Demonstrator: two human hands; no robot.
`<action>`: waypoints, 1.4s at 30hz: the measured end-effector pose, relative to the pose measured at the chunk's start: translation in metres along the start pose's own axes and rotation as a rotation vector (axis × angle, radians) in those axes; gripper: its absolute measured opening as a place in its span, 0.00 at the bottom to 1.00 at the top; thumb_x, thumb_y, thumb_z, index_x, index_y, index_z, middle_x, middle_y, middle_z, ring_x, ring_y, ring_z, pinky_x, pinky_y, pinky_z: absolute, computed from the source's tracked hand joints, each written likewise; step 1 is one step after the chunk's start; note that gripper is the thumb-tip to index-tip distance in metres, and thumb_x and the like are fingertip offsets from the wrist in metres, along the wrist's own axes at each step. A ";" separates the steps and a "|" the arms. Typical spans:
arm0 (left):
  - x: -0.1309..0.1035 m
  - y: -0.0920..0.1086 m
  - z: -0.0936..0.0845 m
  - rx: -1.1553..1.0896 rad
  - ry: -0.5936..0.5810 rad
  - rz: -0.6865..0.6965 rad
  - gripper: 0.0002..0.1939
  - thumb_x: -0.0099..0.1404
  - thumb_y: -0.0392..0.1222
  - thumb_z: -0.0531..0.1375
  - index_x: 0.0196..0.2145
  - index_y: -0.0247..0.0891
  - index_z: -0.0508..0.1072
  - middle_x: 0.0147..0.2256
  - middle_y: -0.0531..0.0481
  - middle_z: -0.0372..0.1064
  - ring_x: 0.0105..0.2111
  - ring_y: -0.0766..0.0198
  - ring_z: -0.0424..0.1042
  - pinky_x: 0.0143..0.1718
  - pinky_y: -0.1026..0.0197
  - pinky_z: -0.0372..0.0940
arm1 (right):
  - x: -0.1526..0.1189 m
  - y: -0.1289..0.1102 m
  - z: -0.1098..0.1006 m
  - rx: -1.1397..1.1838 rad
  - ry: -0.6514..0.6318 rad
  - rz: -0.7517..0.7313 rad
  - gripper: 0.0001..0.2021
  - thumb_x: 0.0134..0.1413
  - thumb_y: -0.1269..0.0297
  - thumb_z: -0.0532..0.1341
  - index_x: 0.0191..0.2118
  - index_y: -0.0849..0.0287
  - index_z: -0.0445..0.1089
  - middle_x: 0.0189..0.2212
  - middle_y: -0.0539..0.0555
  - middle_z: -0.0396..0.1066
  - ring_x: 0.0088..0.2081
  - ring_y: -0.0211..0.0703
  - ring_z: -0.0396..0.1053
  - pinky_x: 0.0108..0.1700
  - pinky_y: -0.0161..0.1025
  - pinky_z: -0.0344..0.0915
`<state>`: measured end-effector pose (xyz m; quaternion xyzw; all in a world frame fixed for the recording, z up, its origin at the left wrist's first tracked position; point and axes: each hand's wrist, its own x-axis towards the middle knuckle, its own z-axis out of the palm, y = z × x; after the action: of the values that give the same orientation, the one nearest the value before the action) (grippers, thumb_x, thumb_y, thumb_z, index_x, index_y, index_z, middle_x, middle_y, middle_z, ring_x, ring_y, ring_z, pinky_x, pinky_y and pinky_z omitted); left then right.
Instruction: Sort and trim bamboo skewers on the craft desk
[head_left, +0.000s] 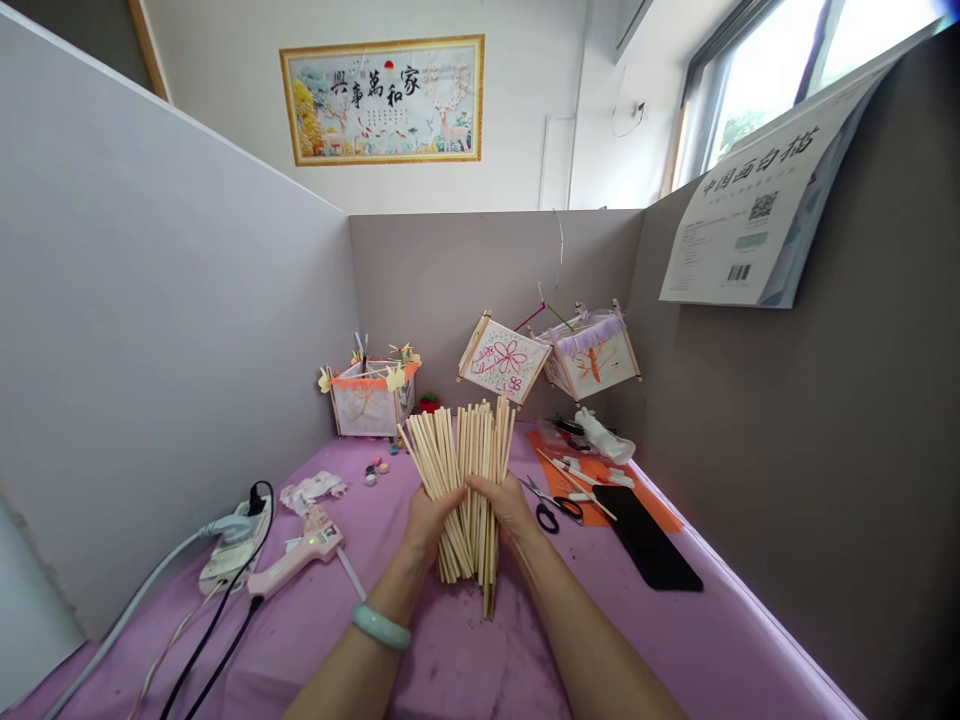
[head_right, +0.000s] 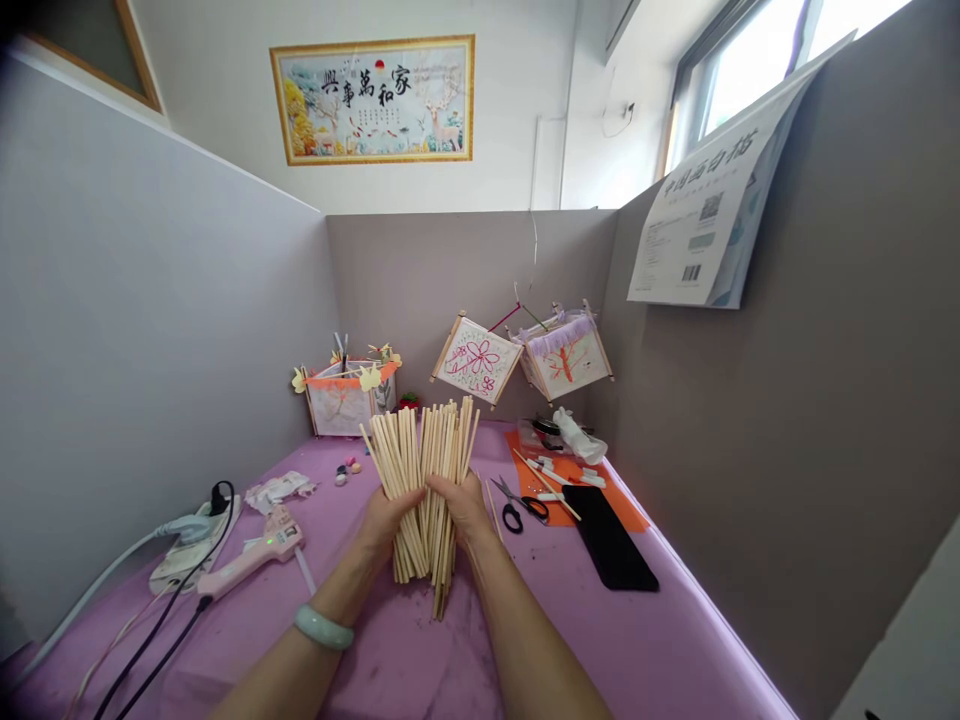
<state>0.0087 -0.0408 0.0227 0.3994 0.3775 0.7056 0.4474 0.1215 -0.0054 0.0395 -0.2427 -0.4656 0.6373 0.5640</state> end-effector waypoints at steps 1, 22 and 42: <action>0.000 0.001 0.001 0.028 0.020 0.024 0.26 0.46 0.43 0.69 0.43 0.31 0.72 0.41 0.39 0.74 0.38 0.52 0.74 0.43 0.52 0.68 | -0.001 -0.003 0.002 -0.041 -0.005 -0.025 0.19 0.37 0.65 0.67 0.40 0.62 0.71 0.35 0.57 0.76 0.37 0.51 0.74 0.40 0.45 0.70; -0.003 0.015 0.004 0.160 0.045 0.250 0.22 0.49 0.48 0.67 0.41 0.34 0.75 0.42 0.42 0.74 0.42 0.52 0.73 0.46 0.52 0.67 | -0.003 -0.009 0.007 -0.311 -0.068 -0.358 0.17 0.42 0.61 0.67 0.41 0.59 0.69 0.38 0.55 0.74 0.40 0.47 0.71 0.45 0.45 0.67; 0.004 0.004 0.002 0.292 0.040 0.207 0.19 0.46 0.43 0.67 0.36 0.33 0.75 0.36 0.43 0.75 0.38 0.52 0.74 0.42 0.52 0.68 | 0.002 0.001 -0.007 -0.371 0.036 -0.283 0.14 0.40 0.64 0.65 0.37 0.60 0.71 0.34 0.54 0.75 0.36 0.47 0.71 0.39 0.41 0.68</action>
<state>0.0077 -0.0379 0.0279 0.4827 0.4416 0.6932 0.3023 0.1262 -0.0011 0.0360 -0.2857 -0.5941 0.4508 0.6018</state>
